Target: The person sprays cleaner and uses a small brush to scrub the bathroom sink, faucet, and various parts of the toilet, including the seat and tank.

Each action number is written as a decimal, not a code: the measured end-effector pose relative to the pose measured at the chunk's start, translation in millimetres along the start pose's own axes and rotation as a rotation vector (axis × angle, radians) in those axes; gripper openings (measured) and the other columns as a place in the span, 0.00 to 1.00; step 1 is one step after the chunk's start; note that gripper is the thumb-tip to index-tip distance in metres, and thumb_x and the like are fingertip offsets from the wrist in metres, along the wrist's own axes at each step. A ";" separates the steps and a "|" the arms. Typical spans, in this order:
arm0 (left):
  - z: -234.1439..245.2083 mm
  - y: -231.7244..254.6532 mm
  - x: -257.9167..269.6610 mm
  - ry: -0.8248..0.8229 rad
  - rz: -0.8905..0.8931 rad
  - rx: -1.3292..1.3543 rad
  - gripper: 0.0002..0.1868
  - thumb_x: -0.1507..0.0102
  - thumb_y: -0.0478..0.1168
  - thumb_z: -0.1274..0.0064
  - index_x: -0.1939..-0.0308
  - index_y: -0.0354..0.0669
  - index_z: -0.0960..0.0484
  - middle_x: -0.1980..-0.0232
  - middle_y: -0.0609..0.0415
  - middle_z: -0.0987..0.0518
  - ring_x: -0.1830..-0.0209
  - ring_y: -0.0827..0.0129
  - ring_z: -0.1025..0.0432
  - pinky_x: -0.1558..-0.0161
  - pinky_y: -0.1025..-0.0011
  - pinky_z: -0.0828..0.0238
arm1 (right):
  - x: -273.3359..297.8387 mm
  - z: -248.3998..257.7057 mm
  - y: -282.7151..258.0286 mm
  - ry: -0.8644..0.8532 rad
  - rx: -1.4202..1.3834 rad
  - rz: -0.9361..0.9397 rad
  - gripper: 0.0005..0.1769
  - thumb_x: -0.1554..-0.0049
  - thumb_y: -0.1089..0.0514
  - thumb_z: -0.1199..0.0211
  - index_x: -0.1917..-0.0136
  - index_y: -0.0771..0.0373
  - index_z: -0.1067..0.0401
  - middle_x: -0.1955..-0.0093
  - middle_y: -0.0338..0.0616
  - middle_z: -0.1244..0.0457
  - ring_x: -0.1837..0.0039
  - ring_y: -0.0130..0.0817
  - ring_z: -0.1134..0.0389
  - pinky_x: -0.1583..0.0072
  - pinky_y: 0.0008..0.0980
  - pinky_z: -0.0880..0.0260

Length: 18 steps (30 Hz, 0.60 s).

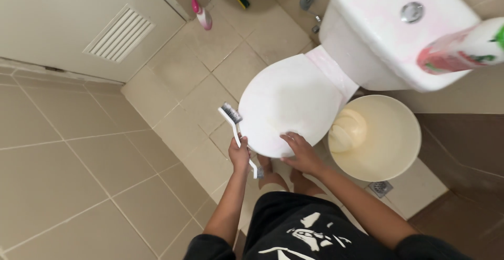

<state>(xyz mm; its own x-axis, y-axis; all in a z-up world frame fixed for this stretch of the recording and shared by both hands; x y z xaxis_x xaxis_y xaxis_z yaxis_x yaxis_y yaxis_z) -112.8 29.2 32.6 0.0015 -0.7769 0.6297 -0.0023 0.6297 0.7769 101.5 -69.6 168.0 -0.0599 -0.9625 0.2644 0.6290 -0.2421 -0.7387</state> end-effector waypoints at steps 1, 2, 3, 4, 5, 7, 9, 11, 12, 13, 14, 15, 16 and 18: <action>-22.4 32.2 11.8 -0.048 -0.064 0.025 0.13 0.32 0.40 0.47 0.46 0.39 0.22 0.71 0.60 0.27 0.81 0.79 0.38 0.81 0.78 0.41 | -5.4 25.4 -16.6 0.033 0.024 0.018 0.44 0.50 0.49 0.29 0.25 0.57 0.43 0.26 0.58 0.48 0.25 0.56 0.48 0.29 0.47 0.45; -44.8 57.9 27.1 -0.088 -0.073 0.046 0.12 0.32 0.41 0.47 0.47 0.39 0.23 0.72 0.60 0.27 0.82 0.79 0.38 0.81 0.77 0.40 | -6.8 49.6 -31.3 0.070 0.036 0.042 0.42 0.48 0.50 0.30 0.25 0.57 0.42 0.26 0.58 0.47 0.26 0.56 0.47 0.29 0.48 0.45; -64.3 81.2 46.0 -0.127 -0.079 0.063 0.11 0.32 0.41 0.47 0.49 0.40 0.25 0.73 0.60 0.28 0.82 0.79 0.37 0.82 0.77 0.40 | -5.2 67.1 -46.1 0.105 0.045 0.063 0.41 0.47 0.51 0.31 0.24 0.57 0.41 0.26 0.58 0.47 0.26 0.56 0.47 0.29 0.48 0.46; -87.6 104.4 59.7 -0.166 -0.084 0.080 0.11 0.32 0.42 0.46 0.50 0.40 0.26 0.74 0.60 0.28 0.83 0.78 0.37 0.82 0.76 0.39 | -5.3 81.9 -56.3 0.139 0.054 0.084 0.39 0.45 0.52 0.32 0.24 0.57 0.41 0.26 0.58 0.46 0.26 0.56 0.46 0.29 0.49 0.46; -116.9 125.5 71.0 -0.231 -0.104 0.105 0.11 0.31 0.42 0.47 0.51 0.40 0.27 0.73 0.61 0.29 0.82 0.79 0.37 0.81 0.77 0.39 | -4.9 99.9 -58.7 0.210 0.114 0.108 0.37 0.45 0.53 0.34 0.24 0.57 0.39 0.27 0.56 0.44 0.27 0.55 0.45 0.29 0.48 0.44; -178.3 164.7 88.3 -0.368 -0.131 0.158 0.09 0.32 0.43 0.48 0.52 0.44 0.27 0.73 0.63 0.30 0.81 0.80 0.36 0.81 0.78 0.38 | -12.0 139.3 -52.6 0.347 0.227 0.157 0.33 0.43 0.57 0.38 0.25 0.57 0.37 0.29 0.53 0.41 0.27 0.53 0.42 0.29 0.45 0.41; -239.2 204.9 99.8 -0.517 -0.168 0.202 0.17 0.31 0.44 0.49 0.40 0.41 0.28 0.63 0.62 0.24 0.79 0.81 0.35 0.79 0.79 0.37 | -12.0 197.0 -21.9 0.530 0.115 0.038 0.26 0.39 0.64 0.44 0.28 0.62 0.34 0.32 0.54 0.38 0.30 0.52 0.39 0.30 0.46 0.40; -279.1 232.3 102.3 -0.594 -0.158 0.226 0.24 0.31 0.44 0.50 0.33 0.42 0.31 0.57 0.64 0.19 0.81 0.81 0.38 0.79 0.80 0.38 | -4.6 257.5 -11.6 0.749 0.212 0.071 0.21 0.32 0.64 0.48 0.27 0.63 0.34 0.36 0.56 0.38 0.34 0.54 0.36 0.32 0.45 0.36; -288.6 243.1 101.4 -0.610 -0.201 0.238 0.25 0.31 0.45 0.50 0.31 0.40 0.32 0.54 0.64 0.18 0.81 0.81 0.38 0.78 0.80 0.37 | -6.9 282.8 -5.1 0.777 0.266 0.042 0.21 0.32 0.64 0.48 0.27 0.65 0.34 0.38 0.57 0.38 0.36 0.55 0.36 0.34 0.47 0.37; -290.9 244.4 101.7 -0.622 -0.239 0.248 0.27 0.30 0.45 0.51 0.29 0.38 0.33 0.51 0.65 0.18 0.81 0.81 0.39 0.77 0.80 0.36 | -8.0 299.6 -0.5 0.801 0.316 0.009 0.20 0.32 0.64 0.48 0.27 0.67 0.34 0.40 0.59 0.38 0.39 0.57 0.36 0.36 0.48 0.37; -286.7 234.3 101.0 -0.615 -0.241 0.189 0.27 0.31 0.44 0.50 0.30 0.39 0.32 0.55 0.63 0.20 0.81 0.80 0.38 0.78 0.79 0.37 | -9.2 311.4 7.9 0.790 0.299 -0.055 0.21 0.31 0.65 0.49 0.26 0.65 0.33 0.43 0.58 0.38 0.41 0.56 0.36 0.38 0.48 0.36; -278.0 223.8 97.2 -0.607 -0.252 0.129 0.27 0.31 0.44 0.49 0.30 0.40 0.31 0.58 0.61 0.22 0.81 0.80 0.38 0.79 0.78 0.38 | -13.7 322.3 15.0 0.784 0.278 -0.111 0.22 0.31 0.65 0.49 0.25 0.64 0.33 0.46 0.57 0.38 0.43 0.54 0.36 0.39 0.47 0.36; -269.3 211.2 92.6 -0.598 -0.263 0.069 0.27 0.32 0.43 0.49 0.30 0.41 0.30 0.62 0.59 0.24 0.81 0.80 0.38 0.79 0.78 0.38 | -16.7 329.7 18.0 0.803 0.280 -0.132 0.22 0.32 0.66 0.49 0.25 0.64 0.33 0.45 0.57 0.38 0.44 0.54 0.36 0.40 0.47 0.36; -245.6 172.8 77.4 -0.541 -0.159 0.006 0.24 0.30 0.45 0.51 0.31 0.43 0.28 0.66 0.59 0.27 0.82 0.79 0.39 0.81 0.76 0.42 | -17.9 341.4 28.5 0.836 0.278 -0.173 0.24 0.33 0.68 0.48 0.24 0.65 0.33 0.44 0.57 0.38 0.45 0.54 0.36 0.41 0.47 0.36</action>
<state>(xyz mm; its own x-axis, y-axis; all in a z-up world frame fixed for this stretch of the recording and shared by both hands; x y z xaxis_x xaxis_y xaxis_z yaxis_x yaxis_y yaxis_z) 132.6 78.5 215.8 -0.5109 -0.7539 0.4130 -0.0496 0.5055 0.8614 385.1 -17.6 353.8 -0.6477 -0.7161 -0.2601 0.7174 -0.4584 -0.5246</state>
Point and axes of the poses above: each hand's wrist, its own x-axis away from the middle knuckle, its own z-axis out of the back of the hand, y = z × x, the point moved 9 cm from there along -x, towards the middle knuckle
